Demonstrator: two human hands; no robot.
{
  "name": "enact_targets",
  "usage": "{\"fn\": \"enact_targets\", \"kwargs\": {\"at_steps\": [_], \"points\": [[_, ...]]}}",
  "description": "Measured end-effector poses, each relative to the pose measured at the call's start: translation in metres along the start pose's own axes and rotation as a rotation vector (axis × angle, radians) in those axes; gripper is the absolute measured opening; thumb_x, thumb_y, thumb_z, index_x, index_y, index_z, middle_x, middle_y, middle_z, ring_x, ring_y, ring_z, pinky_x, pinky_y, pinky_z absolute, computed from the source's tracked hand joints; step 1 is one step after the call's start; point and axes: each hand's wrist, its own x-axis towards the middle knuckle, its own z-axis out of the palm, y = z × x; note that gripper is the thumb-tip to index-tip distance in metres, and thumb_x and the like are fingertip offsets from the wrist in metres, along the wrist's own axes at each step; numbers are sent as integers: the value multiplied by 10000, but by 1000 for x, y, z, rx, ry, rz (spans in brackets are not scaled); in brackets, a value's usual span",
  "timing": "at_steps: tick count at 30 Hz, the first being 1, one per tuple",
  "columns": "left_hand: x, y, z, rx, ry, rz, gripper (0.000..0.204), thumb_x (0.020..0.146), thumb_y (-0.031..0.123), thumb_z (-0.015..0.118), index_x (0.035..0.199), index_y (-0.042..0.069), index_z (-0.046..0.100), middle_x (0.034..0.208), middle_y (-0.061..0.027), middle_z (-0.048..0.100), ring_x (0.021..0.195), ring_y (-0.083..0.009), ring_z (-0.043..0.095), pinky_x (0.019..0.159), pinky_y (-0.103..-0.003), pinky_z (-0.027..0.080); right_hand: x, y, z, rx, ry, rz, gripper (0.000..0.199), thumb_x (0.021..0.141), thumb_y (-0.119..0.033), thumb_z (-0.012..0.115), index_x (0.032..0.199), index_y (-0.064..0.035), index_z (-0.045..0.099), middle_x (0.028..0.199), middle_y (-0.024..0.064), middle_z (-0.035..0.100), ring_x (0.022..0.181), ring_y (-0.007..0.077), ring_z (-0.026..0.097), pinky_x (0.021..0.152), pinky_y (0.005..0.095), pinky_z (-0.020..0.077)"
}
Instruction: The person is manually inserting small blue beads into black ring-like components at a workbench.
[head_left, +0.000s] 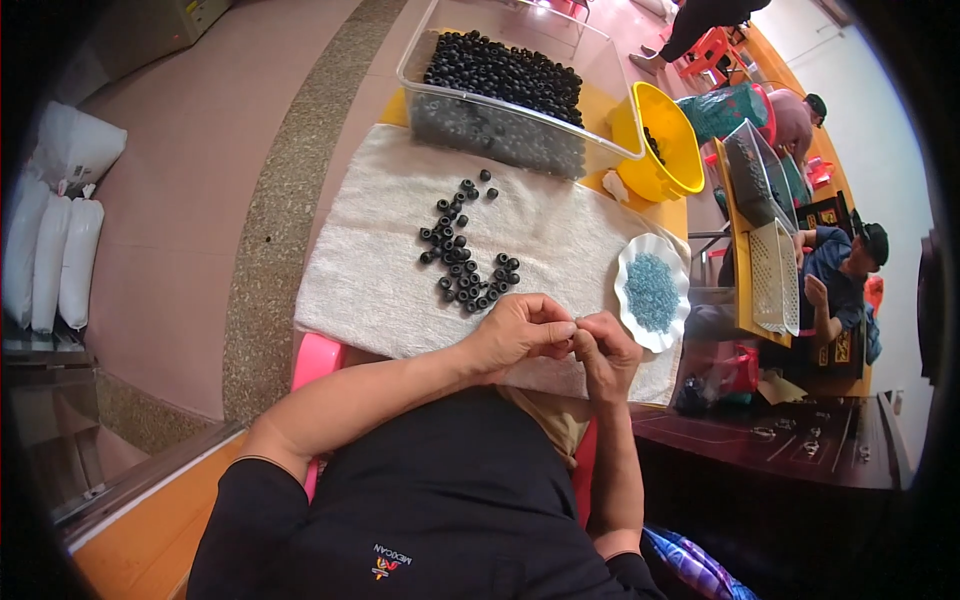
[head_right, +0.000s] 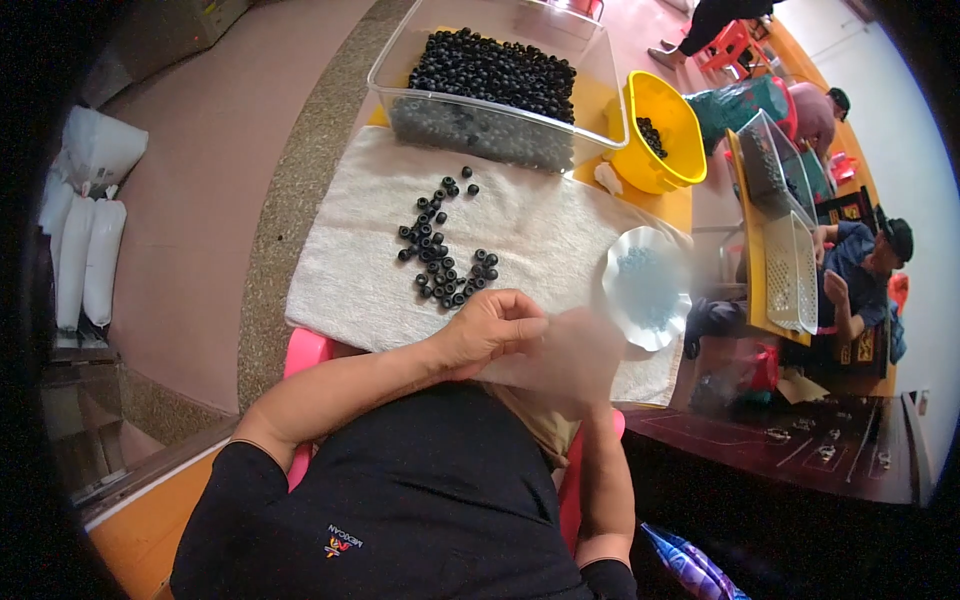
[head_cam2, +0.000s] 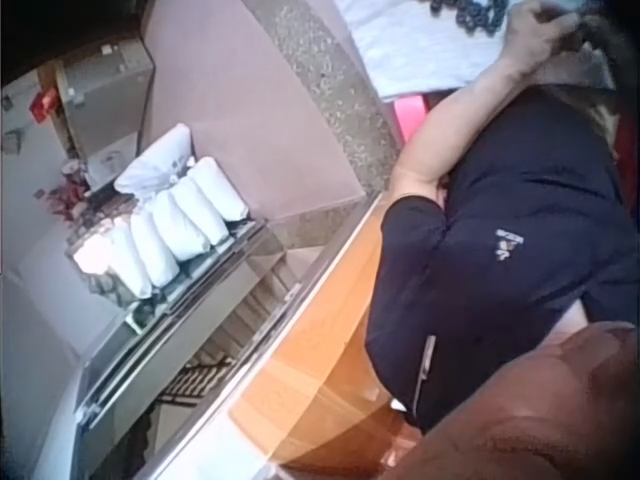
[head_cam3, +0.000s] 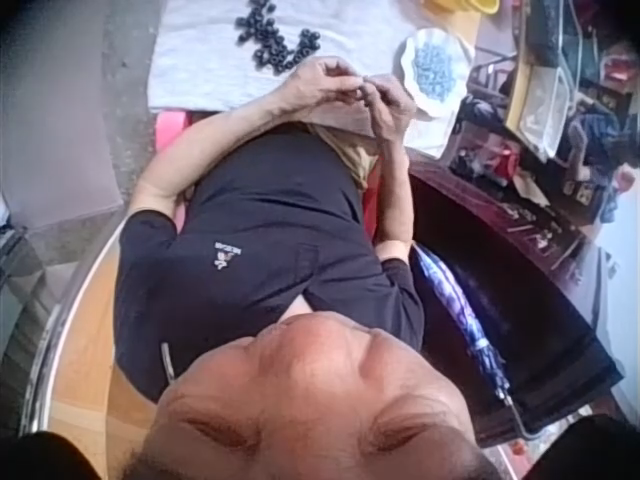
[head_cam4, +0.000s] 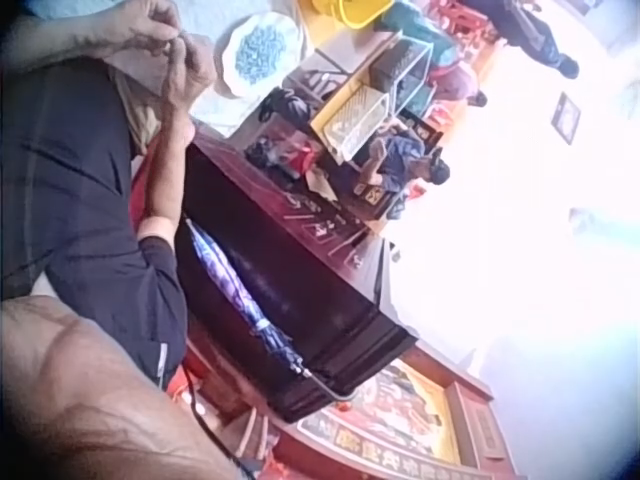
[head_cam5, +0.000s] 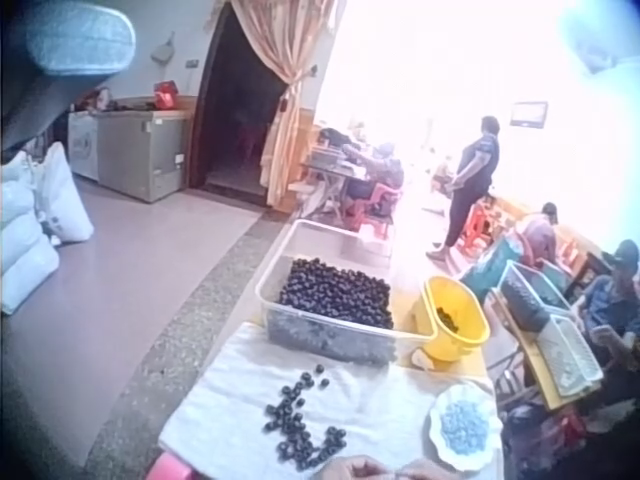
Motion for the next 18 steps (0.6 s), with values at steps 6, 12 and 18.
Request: {"fn": "enact_targets", "kwargs": {"at_steps": [6, 12, 18], "points": [[-2, -1, 2, -31, 24, 15, 110, 904, 112, 694, 981, 54, 641, 897, -26, 672, 812, -109, 643, 741, -267, 546, -16, 6, 21, 7, 271, -183, 183, 942, -29, 616, 1111, 3, 679, 921, 69, 612, 724, 116, 587, 603, 222, 454], [-7, -2, 11, -12, 10, 56, 105, 902, 97, 693, 973, 42, 639, 904, -16, 670, 818, -90, 631, 740, -260, 538, -11, 9, 6, 1023, 120, 193, 150, 938, -20, 611, 1065, 24, 678, 940, 61, 617, 734, 109, 582, 649, 225, 456], [-26, 8, 41, 98, -134, 115, 124, 880, 59, 704, 990, 19, 661, 949, -33, 692, 856, -85, 648, 757, -256, 530, 29, -13, 22, 328, 127, 56, 179, 826, -6, 685, 1004, 2, 667, 892, 25, 630, 837, 121, 597, 738, 260, 479]]}}
